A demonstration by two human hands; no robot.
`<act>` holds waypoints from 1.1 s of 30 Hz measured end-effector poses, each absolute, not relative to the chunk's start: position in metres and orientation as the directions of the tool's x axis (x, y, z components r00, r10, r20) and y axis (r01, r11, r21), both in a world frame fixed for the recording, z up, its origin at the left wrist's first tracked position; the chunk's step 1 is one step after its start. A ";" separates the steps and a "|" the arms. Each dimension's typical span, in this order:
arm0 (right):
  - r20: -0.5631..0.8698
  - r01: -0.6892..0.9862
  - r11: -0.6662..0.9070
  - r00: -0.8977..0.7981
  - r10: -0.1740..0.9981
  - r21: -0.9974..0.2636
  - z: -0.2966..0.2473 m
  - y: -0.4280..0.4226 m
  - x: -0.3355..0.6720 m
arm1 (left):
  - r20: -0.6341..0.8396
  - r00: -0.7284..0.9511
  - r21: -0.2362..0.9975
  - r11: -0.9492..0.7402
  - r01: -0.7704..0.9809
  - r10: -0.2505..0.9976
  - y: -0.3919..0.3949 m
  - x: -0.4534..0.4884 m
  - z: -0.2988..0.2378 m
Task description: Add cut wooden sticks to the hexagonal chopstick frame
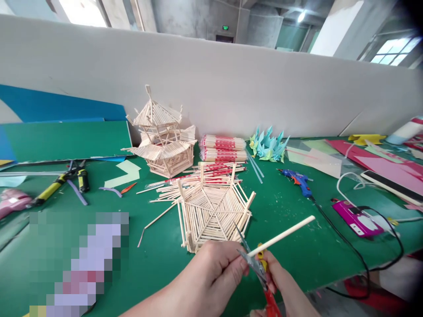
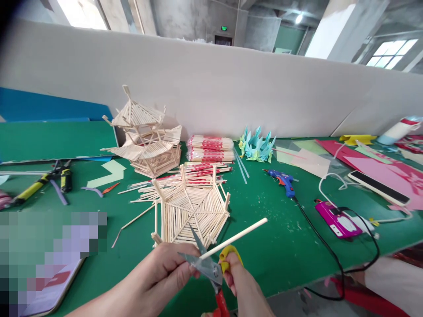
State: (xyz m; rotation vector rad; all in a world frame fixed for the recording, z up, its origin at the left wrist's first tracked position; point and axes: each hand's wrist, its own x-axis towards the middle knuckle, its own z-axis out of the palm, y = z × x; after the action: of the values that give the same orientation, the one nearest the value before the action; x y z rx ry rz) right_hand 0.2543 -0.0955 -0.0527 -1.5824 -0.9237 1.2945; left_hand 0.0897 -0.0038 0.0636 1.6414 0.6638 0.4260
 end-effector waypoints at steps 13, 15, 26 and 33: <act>0.000 0.586 -0.272 0.421 0.907 -0.763 -0.026 -0.079 0.325 | 0.028 0.275 0.998 -0.041 0.043 0.961 0.023 0.051 0.078; 0.068 0.792 -0.371 0.457 0.887 -0.485 -0.036 -0.061 0.345 | 0.041 0.321 0.975 -0.109 0.195 0.946 0.020 0.049 0.069; 0.244 0.802 -0.187 0.380 0.892 -0.567 -0.005 -0.070 0.325 | 0.333 0.667 0.547 -0.713 0.439 0.666 -0.005 0.057 0.030; 0.572 0.788 0.497 -0.232 0.787 -0.363 0.039 -0.084 0.251 | 0.313 0.749 0.397 -0.796 0.456 0.585 -0.010 0.069 0.024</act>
State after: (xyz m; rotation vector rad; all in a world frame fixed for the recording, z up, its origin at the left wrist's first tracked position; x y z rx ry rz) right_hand 0.2513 -0.0841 0.0387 -1.2911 -2.0199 -0.0030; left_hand 0.0686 -0.0098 0.0239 2.6524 0.8100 0.6183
